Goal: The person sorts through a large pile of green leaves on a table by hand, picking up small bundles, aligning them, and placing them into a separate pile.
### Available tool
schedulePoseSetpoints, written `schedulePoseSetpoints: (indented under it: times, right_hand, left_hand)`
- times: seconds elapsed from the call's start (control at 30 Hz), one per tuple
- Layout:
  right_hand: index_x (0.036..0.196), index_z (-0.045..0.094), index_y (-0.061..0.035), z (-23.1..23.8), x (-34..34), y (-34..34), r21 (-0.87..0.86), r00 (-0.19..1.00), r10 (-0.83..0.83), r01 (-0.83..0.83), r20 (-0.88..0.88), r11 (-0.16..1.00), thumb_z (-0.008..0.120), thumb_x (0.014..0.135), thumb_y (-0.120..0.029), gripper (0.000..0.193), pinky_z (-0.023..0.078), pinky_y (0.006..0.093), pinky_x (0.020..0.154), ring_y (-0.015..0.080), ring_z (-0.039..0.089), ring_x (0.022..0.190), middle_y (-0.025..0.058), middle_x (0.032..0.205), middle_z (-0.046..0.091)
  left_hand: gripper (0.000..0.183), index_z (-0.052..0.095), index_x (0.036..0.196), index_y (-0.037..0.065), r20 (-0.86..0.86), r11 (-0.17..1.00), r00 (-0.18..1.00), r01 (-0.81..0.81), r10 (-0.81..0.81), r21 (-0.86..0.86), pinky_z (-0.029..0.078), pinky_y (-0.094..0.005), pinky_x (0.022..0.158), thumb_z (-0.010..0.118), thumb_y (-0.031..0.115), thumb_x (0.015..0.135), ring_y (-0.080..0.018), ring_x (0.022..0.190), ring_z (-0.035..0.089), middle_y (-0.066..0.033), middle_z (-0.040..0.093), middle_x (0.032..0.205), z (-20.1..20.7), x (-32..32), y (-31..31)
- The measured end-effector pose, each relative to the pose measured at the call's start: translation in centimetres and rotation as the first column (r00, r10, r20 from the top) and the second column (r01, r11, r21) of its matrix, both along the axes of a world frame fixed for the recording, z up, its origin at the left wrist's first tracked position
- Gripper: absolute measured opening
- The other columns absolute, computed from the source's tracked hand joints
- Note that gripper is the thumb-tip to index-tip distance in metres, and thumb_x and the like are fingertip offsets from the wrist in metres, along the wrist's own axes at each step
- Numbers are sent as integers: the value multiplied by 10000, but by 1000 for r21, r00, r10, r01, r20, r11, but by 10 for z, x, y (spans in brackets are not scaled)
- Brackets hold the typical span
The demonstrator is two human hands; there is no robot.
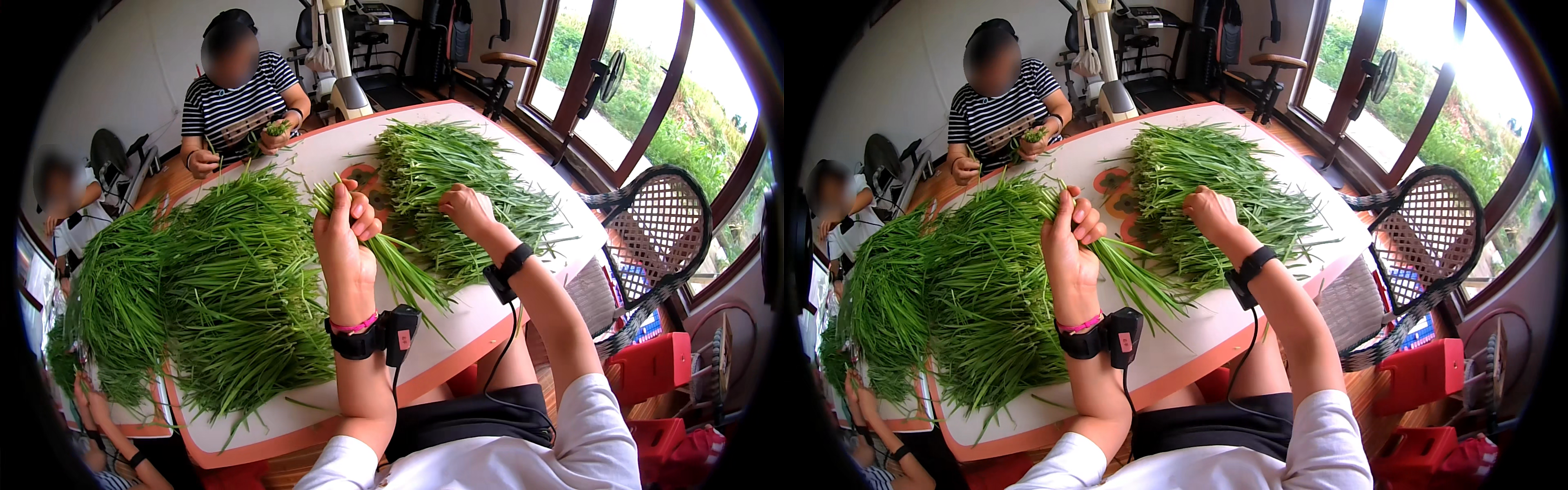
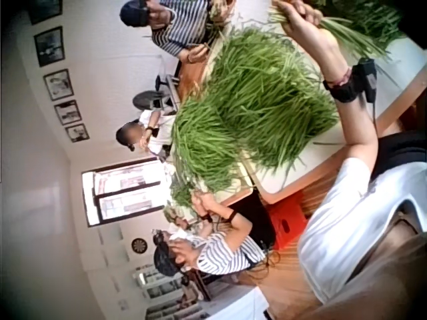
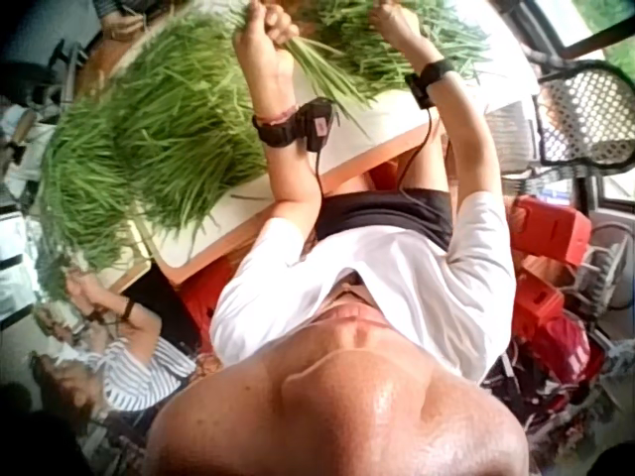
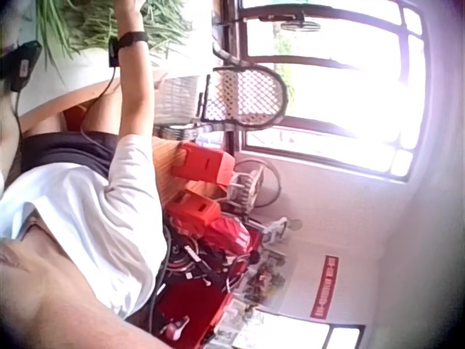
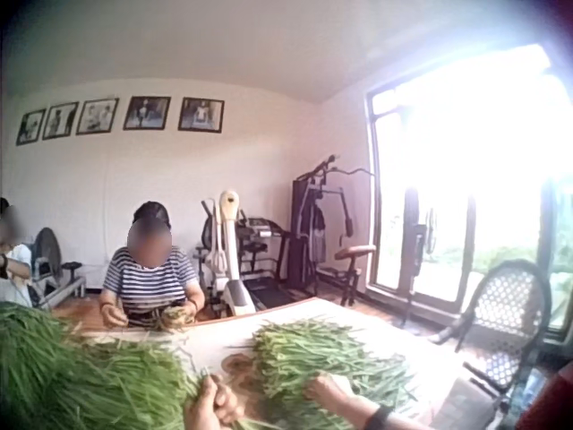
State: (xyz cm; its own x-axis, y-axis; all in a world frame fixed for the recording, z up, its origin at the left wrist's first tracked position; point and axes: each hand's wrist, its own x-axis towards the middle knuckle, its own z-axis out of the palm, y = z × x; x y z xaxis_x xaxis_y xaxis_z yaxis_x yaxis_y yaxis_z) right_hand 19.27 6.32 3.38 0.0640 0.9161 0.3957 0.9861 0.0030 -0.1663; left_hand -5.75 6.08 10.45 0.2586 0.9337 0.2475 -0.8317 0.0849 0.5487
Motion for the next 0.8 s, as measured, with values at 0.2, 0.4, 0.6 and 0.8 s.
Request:
schedulePoseSetpoints:
  times: [0.2,0.4,0.6,0.8]
  right_hand:
    - [803,672,-139,7,0,9,-200,997,-4,20,83,980,678,721,-209,108,485,386,637,271,604,767,65,888,600]
    - [834,638,-123,59,-6,-5,61,975,137,-128,-174,990,623,770,-180,87,490,383,655,289,617,790,77,897,633]
    - [1058,633,-36,133,-44,-42,161,634,317,-292,-705,943,588,844,-43,218,399,204,426,33,484,461,-3,695,573]
    - [1013,657,-46,151,-71,-67,89,610,363,-431,-704,898,595,838,-40,186,406,208,428,44,484,427,7,728,629]
  left_hand:
    - [184,520,941,35,26,1000,999,-26,25,14,223,-197,451,494,217,943,-37,505,277,41,366,644,0,-13,4]
    - [301,563,1020,0,-133,999,991,-31,28,-27,218,-172,444,597,268,885,-17,515,306,60,381,652,9,-15,-2]
    - [180,667,937,28,-282,999,959,30,-17,44,227,-173,414,701,130,792,-15,495,355,67,505,636,-3,21,-7]
    - [155,652,875,43,-441,993,897,19,36,118,257,-188,429,716,142,775,-17,482,360,67,489,595,-3,38,-18]
